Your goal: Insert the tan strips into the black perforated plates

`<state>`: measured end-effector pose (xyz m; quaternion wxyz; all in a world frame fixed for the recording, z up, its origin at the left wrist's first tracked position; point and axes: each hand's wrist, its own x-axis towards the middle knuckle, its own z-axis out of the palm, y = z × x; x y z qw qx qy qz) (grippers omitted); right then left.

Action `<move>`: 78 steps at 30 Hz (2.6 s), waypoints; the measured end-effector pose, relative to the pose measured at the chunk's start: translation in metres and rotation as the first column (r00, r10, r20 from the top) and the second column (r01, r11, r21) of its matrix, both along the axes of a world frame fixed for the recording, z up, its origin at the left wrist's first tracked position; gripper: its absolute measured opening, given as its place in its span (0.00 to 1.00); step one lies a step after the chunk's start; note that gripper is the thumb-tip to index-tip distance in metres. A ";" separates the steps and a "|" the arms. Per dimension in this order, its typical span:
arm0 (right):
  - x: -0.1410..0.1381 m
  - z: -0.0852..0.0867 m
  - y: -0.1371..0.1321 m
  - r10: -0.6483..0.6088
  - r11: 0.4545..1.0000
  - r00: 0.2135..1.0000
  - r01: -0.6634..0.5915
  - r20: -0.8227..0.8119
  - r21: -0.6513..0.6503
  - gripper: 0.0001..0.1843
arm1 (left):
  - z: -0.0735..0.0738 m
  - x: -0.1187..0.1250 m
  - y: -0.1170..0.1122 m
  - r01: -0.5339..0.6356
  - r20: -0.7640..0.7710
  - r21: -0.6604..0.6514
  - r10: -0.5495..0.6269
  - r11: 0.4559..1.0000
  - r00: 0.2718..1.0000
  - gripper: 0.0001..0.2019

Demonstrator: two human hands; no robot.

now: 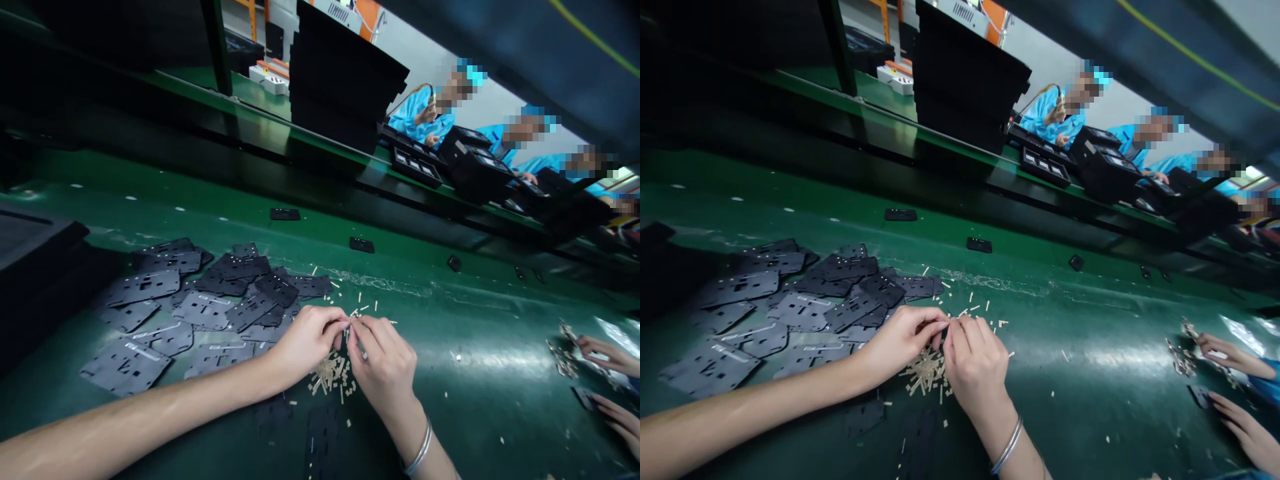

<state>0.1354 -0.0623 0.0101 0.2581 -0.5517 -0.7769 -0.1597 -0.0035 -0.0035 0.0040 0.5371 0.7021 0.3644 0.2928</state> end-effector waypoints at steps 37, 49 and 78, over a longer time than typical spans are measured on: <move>-0.003 0.003 -0.001 -0.072 0.987 0.702 -0.051 -0.709 -0.150 0.03 | 0.011 -0.004 -0.010 0.019 0.036 0.123 -0.024 0.992 0.999 0.10; 0.004 0.012 0.002 -0.074 0.997 0.584 0.020 -0.809 -0.077 0.03 | 0.001 -0.005 0.009 0.014 -0.290 0.230 0.055 0.973 0.955 0.12; -0.001 0.010 -0.001 -0.061 0.993 0.693 -0.027 -0.719 -0.111 0.04 | 0.007 -0.005 0.001 0.058 -0.060 0.090 -0.053 0.994 0.997 0.08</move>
